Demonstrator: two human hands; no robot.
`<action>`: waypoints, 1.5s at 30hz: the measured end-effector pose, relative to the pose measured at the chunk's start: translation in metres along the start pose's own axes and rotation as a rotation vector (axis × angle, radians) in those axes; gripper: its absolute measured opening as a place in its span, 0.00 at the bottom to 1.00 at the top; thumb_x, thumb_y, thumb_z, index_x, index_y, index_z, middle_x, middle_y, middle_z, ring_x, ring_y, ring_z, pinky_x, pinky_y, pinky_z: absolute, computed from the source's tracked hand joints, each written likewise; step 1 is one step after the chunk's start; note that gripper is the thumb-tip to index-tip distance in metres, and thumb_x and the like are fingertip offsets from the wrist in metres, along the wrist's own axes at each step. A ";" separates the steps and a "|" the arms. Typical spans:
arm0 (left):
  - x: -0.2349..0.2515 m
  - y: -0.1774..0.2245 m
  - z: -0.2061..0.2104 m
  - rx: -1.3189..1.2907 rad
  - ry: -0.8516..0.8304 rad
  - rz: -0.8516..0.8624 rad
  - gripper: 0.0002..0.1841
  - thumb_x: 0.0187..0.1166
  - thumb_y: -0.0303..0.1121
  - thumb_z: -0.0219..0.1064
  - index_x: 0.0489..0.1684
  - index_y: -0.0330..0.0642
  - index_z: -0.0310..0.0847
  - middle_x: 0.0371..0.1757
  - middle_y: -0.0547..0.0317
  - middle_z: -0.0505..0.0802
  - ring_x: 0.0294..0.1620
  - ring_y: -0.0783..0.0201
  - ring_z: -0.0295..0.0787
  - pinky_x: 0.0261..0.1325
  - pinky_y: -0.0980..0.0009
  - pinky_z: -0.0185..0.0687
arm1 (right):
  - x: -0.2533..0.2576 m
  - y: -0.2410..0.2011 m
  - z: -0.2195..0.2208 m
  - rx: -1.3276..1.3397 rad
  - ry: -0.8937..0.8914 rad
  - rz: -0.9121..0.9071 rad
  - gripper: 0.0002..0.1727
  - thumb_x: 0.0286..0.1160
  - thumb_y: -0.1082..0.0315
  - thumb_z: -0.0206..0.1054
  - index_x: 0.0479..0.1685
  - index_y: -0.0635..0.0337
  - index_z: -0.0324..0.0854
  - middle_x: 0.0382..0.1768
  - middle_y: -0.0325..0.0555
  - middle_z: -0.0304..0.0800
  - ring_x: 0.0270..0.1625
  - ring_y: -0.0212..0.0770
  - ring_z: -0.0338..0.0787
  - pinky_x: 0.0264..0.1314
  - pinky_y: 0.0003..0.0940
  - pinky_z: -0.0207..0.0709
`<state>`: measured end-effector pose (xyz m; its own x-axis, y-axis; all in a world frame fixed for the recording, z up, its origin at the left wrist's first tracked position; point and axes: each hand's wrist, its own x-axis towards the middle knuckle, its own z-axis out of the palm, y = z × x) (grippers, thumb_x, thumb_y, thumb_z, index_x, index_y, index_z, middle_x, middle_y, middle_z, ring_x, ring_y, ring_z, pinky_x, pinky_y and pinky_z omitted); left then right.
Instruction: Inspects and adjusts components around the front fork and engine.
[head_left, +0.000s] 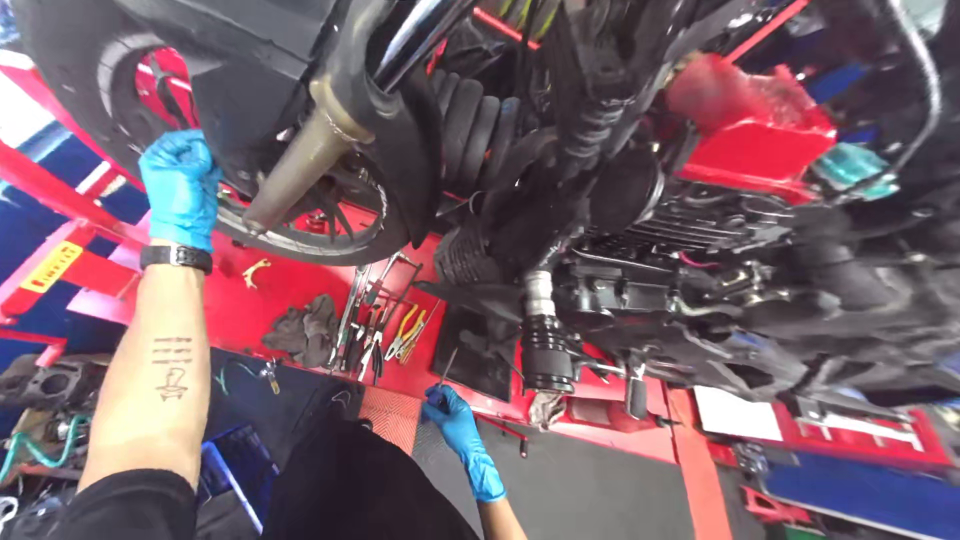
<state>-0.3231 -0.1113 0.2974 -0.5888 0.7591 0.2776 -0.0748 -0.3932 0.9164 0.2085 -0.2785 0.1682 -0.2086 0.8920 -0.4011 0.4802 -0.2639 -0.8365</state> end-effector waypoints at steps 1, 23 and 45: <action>-0.003 0.000 0.001 -0.004 0.006 -0.002 0.08 0.83 0.22 0.59 0.51 0.44 0.80 0.44 0.69 0.93 0.47 0.69 0.92 0.59 0.65 0.90 | -0.002 -0.001 0.000 0.018 -0.011 -0.001 0.15 0.68 0.72 0.76 0.54 0.61 0.85 0.42 0.44 0.93 0.38 0.38 0.93 0.44 0.37 0.92; -0.217 -0.016 0.152 -0.394 -0.448 -0.901 0.13 0.92 0.26 0.51 0.57 0.26 0.80 0.54 0.43 0.95 0.51 0.54 0.97 0.61 0.60 0.93 | -0.004 -0.095 0.019 0.118 -0.125 -0.266 0.16 0.91 0.63 0.53 0.54 0.65 0.82 0.31 0.39 0.89 0.26 0.30 0.85 0.28 0.27 0.83; -0.110 -0.057 0.180 -0.276 -0.715 -1.106 0.14 0.92 0.29 0.53 0.56 0.27 0.81 0.49 0.45 0.97 0.47 0.56 0.98 0.55 0.64 0.94 | 0.038 -0.167 0.052 -0.310 0.441 -0.029 0.18 0.86 0.51 0.61 0.48 0.52 0.91 0.30 0.37 0.91 0.32 0.33 0.88 0.39 0.39 0.84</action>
<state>-0.1094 -0.0792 0.2664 0.4249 0.8129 -0.3983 -0.4426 0.5704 0.6920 0.0761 -0.2198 0.2730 0.1198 0.9845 -0.1284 0.7227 -0.1751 -0.6686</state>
